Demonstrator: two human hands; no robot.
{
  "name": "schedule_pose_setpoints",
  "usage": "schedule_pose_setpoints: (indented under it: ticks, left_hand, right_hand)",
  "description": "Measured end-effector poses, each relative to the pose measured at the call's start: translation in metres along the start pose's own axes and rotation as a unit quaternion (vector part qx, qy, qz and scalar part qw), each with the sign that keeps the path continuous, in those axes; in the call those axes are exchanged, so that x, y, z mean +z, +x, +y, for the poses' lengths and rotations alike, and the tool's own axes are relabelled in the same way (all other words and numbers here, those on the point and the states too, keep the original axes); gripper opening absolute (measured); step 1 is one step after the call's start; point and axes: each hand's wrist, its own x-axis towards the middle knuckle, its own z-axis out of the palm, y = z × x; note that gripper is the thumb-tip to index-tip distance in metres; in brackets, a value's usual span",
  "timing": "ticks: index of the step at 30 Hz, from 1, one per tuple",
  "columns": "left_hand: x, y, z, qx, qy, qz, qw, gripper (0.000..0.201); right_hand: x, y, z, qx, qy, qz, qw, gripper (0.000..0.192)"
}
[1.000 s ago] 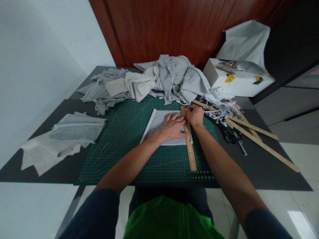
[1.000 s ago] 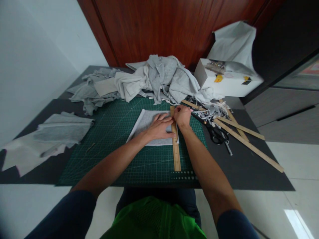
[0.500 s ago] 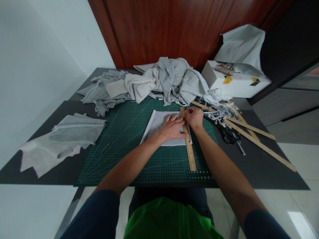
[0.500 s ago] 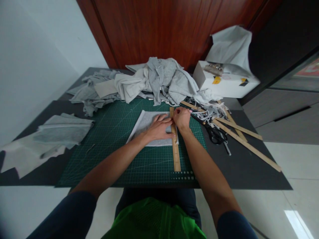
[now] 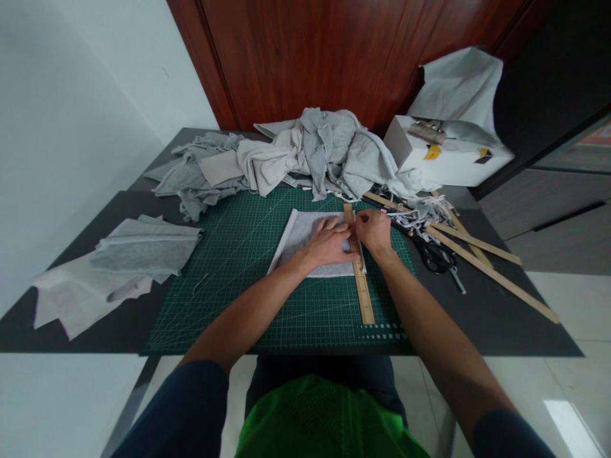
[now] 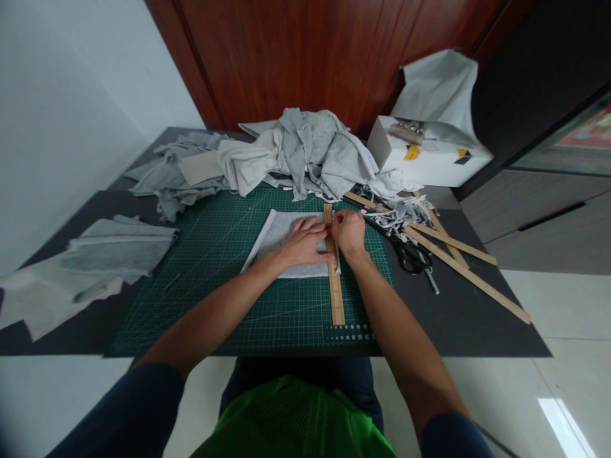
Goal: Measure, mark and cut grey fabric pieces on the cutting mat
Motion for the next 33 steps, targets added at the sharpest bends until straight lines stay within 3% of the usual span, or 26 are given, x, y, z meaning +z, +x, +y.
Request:
schedule_pose_setpoints:
  ticks: [25,33]
  left_hand:
    - [0.005,0.001,-0.002,-0.003,0.007,0.012,1.0,0.075]
    - [0.005,0.001,-0.001,0.0,-0.004,0.014,1.0,0.073]
  right_hand:
    - [-0.015,-0.015,-0.007,0.005,-0.037,-0.03,0.999,0.026]
    - [-0.024,-0.034,0.001,-0.002,-0.036,-0.055,0.998,0.022]
